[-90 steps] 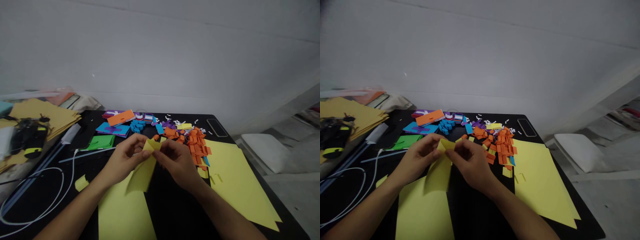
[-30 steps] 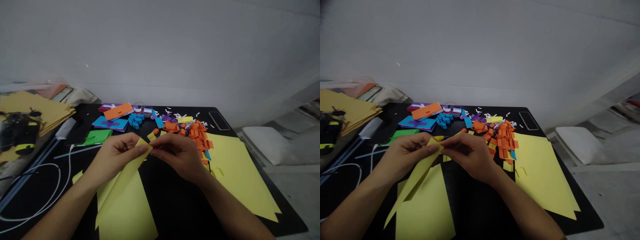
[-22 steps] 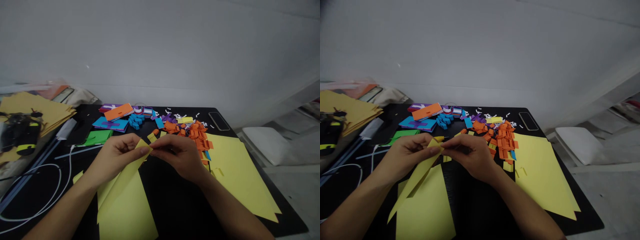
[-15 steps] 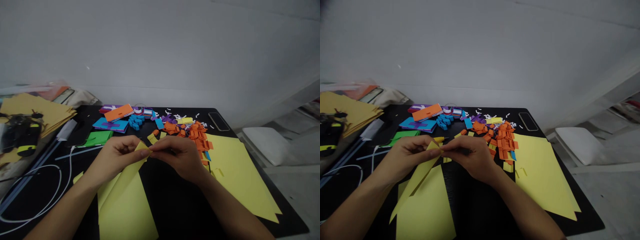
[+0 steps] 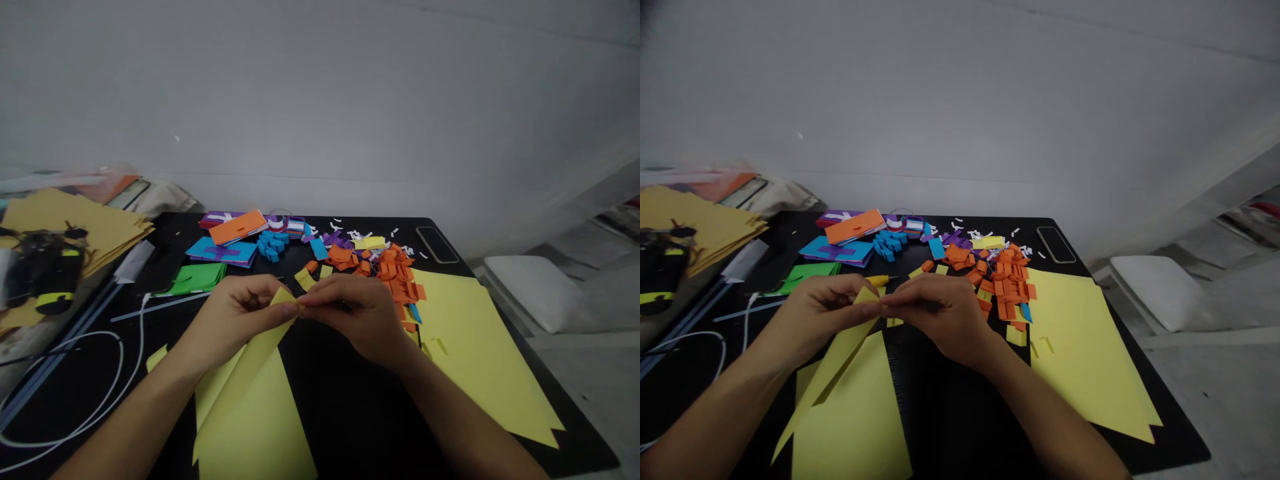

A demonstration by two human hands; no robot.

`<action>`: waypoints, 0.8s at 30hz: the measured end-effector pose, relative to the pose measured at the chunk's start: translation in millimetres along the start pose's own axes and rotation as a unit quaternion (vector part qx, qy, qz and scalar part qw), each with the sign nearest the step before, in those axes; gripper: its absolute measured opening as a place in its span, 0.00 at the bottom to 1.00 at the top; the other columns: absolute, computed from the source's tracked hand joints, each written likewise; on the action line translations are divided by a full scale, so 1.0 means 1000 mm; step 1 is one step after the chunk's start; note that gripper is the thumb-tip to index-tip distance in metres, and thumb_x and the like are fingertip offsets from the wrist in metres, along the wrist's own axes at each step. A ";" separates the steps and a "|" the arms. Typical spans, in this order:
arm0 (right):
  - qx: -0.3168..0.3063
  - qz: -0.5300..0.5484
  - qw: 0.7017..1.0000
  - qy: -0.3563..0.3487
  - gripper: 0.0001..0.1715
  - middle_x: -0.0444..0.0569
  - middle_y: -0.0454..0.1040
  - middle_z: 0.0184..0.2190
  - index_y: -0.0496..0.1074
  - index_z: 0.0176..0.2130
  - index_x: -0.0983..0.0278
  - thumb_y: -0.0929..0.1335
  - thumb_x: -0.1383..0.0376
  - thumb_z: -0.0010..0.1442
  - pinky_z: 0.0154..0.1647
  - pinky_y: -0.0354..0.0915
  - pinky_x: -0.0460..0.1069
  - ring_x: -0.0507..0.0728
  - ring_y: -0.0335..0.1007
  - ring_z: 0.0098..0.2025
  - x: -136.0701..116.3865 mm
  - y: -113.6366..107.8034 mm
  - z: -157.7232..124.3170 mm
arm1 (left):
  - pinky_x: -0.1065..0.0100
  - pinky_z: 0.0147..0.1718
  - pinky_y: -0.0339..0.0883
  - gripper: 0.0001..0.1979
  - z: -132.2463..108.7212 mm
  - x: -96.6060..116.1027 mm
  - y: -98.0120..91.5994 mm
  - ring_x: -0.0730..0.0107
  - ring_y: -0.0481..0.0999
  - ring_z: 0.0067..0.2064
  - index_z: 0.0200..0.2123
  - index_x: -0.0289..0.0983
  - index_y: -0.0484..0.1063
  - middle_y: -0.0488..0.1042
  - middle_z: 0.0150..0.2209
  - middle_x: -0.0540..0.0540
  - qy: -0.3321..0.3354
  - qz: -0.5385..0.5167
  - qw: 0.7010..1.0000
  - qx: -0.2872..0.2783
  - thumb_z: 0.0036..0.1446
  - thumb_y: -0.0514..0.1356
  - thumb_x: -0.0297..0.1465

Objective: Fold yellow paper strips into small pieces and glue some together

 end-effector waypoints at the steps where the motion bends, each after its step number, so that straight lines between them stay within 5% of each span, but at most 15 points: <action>1: -0.001 -0.001 1.000 0.002 0.12 0.43 0.85 0.34 0.85 0.39 0.56 0.79 0.72 0.56 0.38 0.76 0.46 0.52 0.81 0.35 0.000 0.000 0.000 | 0.75 0.27 0.61 0.12 0.000 0.000 0.000 0.76 0.69 0.28 0.30 0.37 0.79 0.75 0.27 0.52 -0.004 0.000 1.000 -0.003 0.57 0.70 0.39; 9: -0.007 0.003 1.000 0.017 0.10 0.44 0.85 0.34 0.85 0.38 0.57 0.78 0.71 0.57 0.39 0.76 0.46 0.52 0.81 0.34 0.002 0.001 -0.001 | 0.74 0.27 0.61 0.13 0.000 0.000 0.000 0.75 0.70 0.28 0.30 0.36 0.78 0.75 0.27 0.51 -0.007 0.019 1.000 -0.002 0.57 0.70 0.40; 16: -0.028 0.074 0.984 0.159 0.12 0.46 0.81 0.32 0.80 0.39 0.62 0.78 0.59 0.58 0.35 0.75 0.48 0.53 0.79 0.33 0.015 0.007 -0.006 | 0.75 0.26 0.61 0.12 0.001 0.007 -0.002 0.76 0.69 0.27 0.29 0.37 0.77 0.75 0.26 0.52 0.013 0.026 0.999 0.032 0.60 0.69 0.39; 24: -0.052 0.114 0.974 0.190 0.13 0.44 0.75 0.25 0.74 0.34 0.63 0.74 0.56 0.62 0.28 0.70 0.46 0.51 0.73 0.26 0.016 0.017 -0.008 | 0.74 0.27 0.63 0.11 0.001 0.006 0.003 0.74 0.72 0.28 0.29 0.38 0.78 0.76 0.26 0.53 0.016 0.033 0.999 0.005 0.60 0.68 0.38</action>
Point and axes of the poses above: each hand's wrist, its own z-axis towards the middle knuckle, its own y-axis out of the palm, x = y × z, the point moved 5 cm from there along z, towards the middle knuckle
